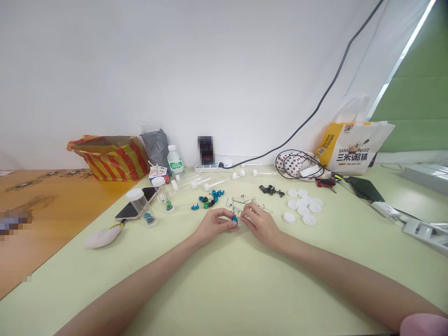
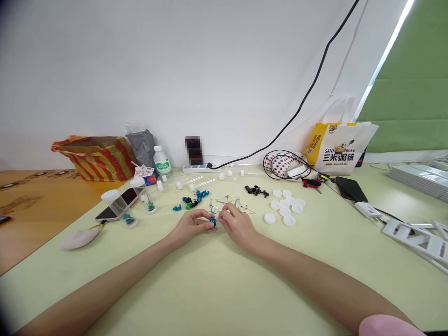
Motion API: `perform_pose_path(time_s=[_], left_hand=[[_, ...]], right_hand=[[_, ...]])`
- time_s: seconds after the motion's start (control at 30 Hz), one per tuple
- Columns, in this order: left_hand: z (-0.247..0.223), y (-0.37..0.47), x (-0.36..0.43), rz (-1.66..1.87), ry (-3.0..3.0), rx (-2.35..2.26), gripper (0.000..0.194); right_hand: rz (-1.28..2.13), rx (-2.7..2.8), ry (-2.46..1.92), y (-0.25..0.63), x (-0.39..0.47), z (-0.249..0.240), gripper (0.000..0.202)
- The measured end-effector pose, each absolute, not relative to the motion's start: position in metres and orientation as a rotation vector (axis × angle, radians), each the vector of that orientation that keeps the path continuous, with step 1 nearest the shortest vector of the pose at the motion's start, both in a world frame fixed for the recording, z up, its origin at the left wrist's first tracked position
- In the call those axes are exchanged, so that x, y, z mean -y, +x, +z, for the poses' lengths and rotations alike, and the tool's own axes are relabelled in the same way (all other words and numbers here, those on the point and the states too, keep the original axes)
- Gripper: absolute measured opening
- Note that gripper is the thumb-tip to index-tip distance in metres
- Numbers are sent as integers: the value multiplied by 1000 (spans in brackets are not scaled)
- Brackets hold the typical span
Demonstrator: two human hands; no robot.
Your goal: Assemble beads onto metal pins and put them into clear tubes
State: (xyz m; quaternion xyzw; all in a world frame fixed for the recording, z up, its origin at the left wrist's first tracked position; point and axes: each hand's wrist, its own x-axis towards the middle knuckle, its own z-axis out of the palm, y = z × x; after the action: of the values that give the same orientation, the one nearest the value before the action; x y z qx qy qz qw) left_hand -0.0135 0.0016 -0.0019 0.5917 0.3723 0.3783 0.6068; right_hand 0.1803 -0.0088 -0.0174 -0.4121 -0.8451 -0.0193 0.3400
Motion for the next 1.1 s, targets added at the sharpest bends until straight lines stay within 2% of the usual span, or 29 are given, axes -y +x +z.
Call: perform_pose_path(time_s=[0.8, 1.1], left_hand=[[-3, -14, -2, 885, 1355, -856, 29], [-4, -14, -3, 870, 1366, -849, 29]], right_hand=[[-129, 2162, -1063, 182, 9, -17, 16], [-54, 2172, -1037, 180, 7, -20, 13]])
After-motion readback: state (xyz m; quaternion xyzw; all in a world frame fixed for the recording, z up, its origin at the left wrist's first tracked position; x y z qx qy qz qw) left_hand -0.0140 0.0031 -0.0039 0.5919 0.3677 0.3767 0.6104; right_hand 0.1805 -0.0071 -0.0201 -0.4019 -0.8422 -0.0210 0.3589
